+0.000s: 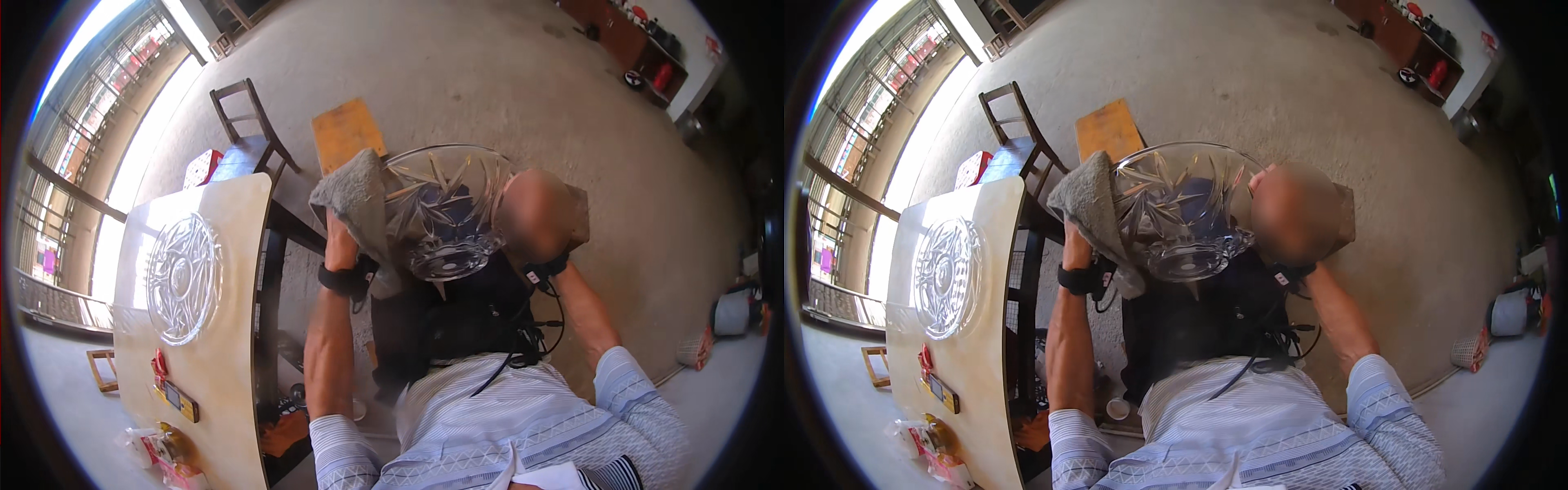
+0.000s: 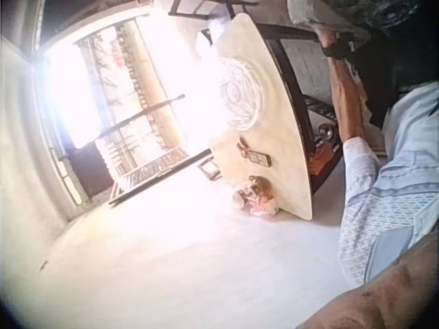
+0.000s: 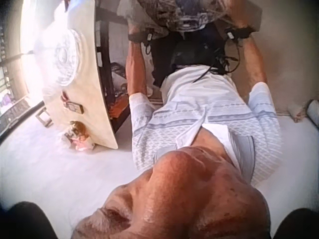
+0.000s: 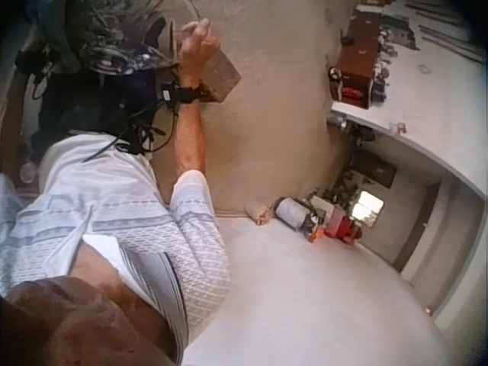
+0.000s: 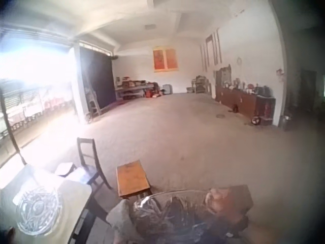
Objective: Cleaning the plastic cover and blades of an electric fan with a cloth.
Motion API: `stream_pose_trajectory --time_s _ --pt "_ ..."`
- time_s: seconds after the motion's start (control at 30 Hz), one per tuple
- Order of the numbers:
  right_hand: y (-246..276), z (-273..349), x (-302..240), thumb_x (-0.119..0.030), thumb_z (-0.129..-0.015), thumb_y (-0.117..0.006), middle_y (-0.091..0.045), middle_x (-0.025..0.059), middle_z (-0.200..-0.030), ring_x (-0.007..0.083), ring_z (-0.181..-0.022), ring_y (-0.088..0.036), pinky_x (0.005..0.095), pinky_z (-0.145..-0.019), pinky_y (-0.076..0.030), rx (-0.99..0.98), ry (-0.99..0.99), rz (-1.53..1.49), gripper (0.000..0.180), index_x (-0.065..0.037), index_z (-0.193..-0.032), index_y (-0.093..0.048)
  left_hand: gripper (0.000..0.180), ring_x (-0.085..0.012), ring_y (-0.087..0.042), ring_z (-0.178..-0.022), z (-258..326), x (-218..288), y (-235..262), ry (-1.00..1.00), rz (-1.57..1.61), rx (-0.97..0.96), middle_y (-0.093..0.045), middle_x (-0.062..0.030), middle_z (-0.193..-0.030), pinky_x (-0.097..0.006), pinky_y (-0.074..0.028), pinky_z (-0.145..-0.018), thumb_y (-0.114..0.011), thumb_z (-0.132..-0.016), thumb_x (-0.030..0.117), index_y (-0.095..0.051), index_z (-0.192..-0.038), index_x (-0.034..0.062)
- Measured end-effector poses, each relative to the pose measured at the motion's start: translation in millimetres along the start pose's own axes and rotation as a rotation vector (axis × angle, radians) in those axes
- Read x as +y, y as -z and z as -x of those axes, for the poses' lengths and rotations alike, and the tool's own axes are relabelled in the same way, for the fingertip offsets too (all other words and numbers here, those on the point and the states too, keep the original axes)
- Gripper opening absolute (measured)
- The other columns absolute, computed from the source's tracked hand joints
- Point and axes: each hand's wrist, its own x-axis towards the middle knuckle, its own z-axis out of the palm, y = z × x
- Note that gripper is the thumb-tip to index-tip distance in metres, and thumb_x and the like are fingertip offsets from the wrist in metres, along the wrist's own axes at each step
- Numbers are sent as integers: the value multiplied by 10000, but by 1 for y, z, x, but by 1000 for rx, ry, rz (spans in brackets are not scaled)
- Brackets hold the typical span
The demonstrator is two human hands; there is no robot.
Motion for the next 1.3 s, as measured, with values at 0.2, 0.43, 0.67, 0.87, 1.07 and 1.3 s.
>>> stream_pose_trajectory --time_s 0.2,0.43,0.67,0.87,1.07,1.3 --pt "6 -7 -5 -225 -1059 -429 -694 127 -792 196 -697 -648 333 -680 -500 -87 -53 7 353 10 -1094 -690 402 -351 -583 -1205 -49 58 10 -174 -115 -51 -661 -176 -1260 -414 -419 -1064 -631 -916 78 -633 -1312 4" --pt "-34 -70 -150 -294 -943 -641 -661 126 -708 237 -610 -653 367 -571 -485 -288 359 164 278 -36 -1006 -723 411 -345 -584 -1202 6 -6 14 130 19 -69 -633 -184 -1291 -432 -420 -1066 -633 -922 87 -612 -1323 -3" --pt "-35 -73 -152 -324 -882 -732 -512 58 -509 198 -444 -509 342 -466 -390 -288 300 218 268 -57 -863 -720 401 -344 -600 -1169 51 -53 4 242 -33 -14 -649 -173 -1256 -447 -435 -1029 -651 -908 115 -629 -1295 10" --pt "-33 -69 -152 -316 -883 -741 -455 22 -502 119 -457 -443 306 -467 -349 -345 241 185 269 -49 -857 -721 393 -343 -613 -1140 106 -58 -36 370 -16 84 -662 -163 -1226 -459 -447 -997 -667 -896 140 -643 -1270 22" --pt "-25 -72 -142 -369 -891 -722 -443 51 -468 150 -414 -423 328 -442 -351 -244 185 141 333 -59 -768 -719 386 -341 -627 -1112 79 -38 -23 238 -25 62 -676 -153 -1196 -472 -459 -966 -683 -884 164 -657 -1246 33" --pt "-32 -71 -144 -370 -883 -731 -509 83 -473 183 -412 -485 332 -440 -372 -241 277 157 344 -49 -760 -717 379 -340 -642 -1079 -43 45 2 -223 -178 -85 -691 -142 -1162 -487 -474 -929 -701 -870 193 -674 -1218 47"
